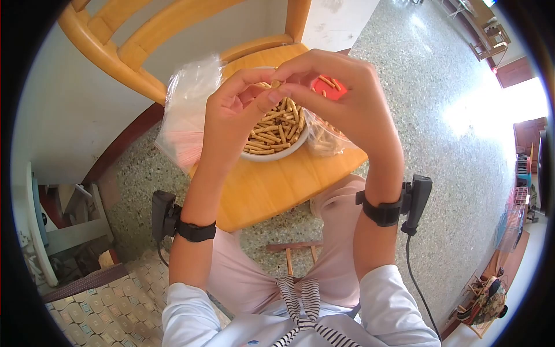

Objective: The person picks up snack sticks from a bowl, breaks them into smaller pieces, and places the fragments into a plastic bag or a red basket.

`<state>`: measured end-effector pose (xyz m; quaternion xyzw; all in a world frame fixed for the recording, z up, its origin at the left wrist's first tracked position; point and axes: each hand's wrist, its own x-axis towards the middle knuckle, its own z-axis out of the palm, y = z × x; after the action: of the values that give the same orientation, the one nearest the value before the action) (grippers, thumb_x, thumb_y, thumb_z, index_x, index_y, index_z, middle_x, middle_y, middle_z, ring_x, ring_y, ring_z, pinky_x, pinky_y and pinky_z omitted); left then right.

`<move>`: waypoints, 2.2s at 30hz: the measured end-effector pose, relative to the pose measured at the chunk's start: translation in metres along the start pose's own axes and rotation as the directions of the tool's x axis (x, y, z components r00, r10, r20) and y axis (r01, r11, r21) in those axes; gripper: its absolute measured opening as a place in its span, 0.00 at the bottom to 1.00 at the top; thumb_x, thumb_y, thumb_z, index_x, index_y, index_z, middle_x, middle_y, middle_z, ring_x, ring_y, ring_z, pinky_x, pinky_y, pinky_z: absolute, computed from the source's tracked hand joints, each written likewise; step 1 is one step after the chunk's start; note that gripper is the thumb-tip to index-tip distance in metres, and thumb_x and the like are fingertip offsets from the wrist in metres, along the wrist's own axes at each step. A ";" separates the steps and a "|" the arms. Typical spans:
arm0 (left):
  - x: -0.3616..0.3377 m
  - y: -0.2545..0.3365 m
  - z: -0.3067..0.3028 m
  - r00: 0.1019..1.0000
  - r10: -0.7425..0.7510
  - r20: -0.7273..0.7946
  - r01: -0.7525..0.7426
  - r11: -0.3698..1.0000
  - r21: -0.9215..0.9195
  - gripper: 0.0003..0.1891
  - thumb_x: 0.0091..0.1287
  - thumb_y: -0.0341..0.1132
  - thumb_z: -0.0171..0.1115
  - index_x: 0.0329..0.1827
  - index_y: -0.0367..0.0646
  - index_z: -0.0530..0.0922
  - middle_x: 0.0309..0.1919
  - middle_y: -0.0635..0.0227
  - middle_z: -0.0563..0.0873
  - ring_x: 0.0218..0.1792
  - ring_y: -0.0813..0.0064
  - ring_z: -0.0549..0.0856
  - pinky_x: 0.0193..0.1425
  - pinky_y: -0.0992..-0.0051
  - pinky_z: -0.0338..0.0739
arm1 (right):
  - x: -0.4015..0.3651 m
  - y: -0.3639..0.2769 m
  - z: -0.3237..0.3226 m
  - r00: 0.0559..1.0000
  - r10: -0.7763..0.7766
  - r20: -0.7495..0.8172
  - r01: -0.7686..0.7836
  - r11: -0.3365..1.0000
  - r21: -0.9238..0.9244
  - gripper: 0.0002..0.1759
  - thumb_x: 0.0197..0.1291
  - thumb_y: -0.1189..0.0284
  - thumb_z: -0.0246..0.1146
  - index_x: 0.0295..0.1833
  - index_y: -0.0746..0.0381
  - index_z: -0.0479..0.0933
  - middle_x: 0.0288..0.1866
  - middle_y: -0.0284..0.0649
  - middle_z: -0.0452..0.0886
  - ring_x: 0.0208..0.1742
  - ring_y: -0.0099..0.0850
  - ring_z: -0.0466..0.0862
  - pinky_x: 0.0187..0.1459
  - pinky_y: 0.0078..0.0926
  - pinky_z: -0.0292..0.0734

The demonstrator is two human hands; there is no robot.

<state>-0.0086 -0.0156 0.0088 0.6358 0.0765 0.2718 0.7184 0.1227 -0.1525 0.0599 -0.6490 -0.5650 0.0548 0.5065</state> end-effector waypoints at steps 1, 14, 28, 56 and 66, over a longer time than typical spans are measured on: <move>0.000 0.000 0.000 1.000 -0.012 0.005 0.012 1.000 0.010 0.14 0.70 0.28 0.70 0.56 0.37 0.81 0.47 0.70 0.87 0.49 0.80 0.87 0.55 0.79 0.80 | -0.001 0.001 0.001 1.000 0.019 0.000 -0.019 0.999 0.025 0.09 0.59 0.73 0.72 0.45 0.62 0.87 0.35 0.36 0.88 0.35 0.25 0.85 0.40 0.23 0.80; -0.003 -0.007 -0.004 0.996 -0.054 -0.075 0.049 0.997 -0.060 0.07 0.71 0.30 0.69 0.48 0.41 0.83 0.40 0.75 0.86 0.41 0.86 0.82 0.45 0.81 0.76 | -0.012 0.017 -0.025 0.962 0.229 0.145 -0.235 0.972 0.022 0.17 0.62 0.71 0.71 0.56 0.63 0.82 0.46 0.41 0.87 0.45 0.29 0.86 0.51 0.29 0.81; -0.008 -0.025 0.040 0.873 0.342 0.349 -0.477 0.444 0.758 0.08 0.58 0.33 0.75 0.39 0.45 0.88 0.36 0.69 0.88 0.36 0.65 0.85 0.41 0.67 0.80 | -0.034 0.058 -0.023 0.865 0.413 0.285 -0.349 0.903 -0.250 0.12 0.65 0.66 0.66 0.50 0.58 0.87 0.43 0.46 0.88 0.44 0.44 0.87 0.46 0.36 0.82; -0.015 -0.045 -0.027 0.953 -0.099 0.285 -0.263 0.190 0.946 0.14 0.62 0.30 0.71 0.50 0.41 0.81 0.46 0.58 0.82 0.46 0.51 0.86 0.50 0.56 0.80 | -0.019 0.016 0.025 0.995 -0.068 0.072 0.086 0.957 -0.279 0.11 0.65 0.63 0.63 0.38 0.57 0.86 0.32 0.44 0.86 0.36 0.45 0.86 0.40 0.44 0.80; -0.038 -0.043 -0.041 0.950 -0.038 0.309 -0.298 0.177 0.938 0.13 0.64 0.33 0.69 0.52 0.46 0.82 0.48 0.61 0.83 0.46 0.52 0.85 0.50 0.58 0.81 | -0.027 0.038 0.053 0.939 0.163 0.303 -0.016 0.900 -0.437 0.12 0.66 0.62 0.63 0.46 0.53 0.88 0.41 0.41 0.89 0.42 0.43 0.88 0.44 0.43 0.82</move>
<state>-0.0461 -0.0004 -0.0489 0.9796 0.0811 0.1347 0.1254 0.1044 -0.1363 -0.0066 -0.7512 -0.6094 0.0616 0.2462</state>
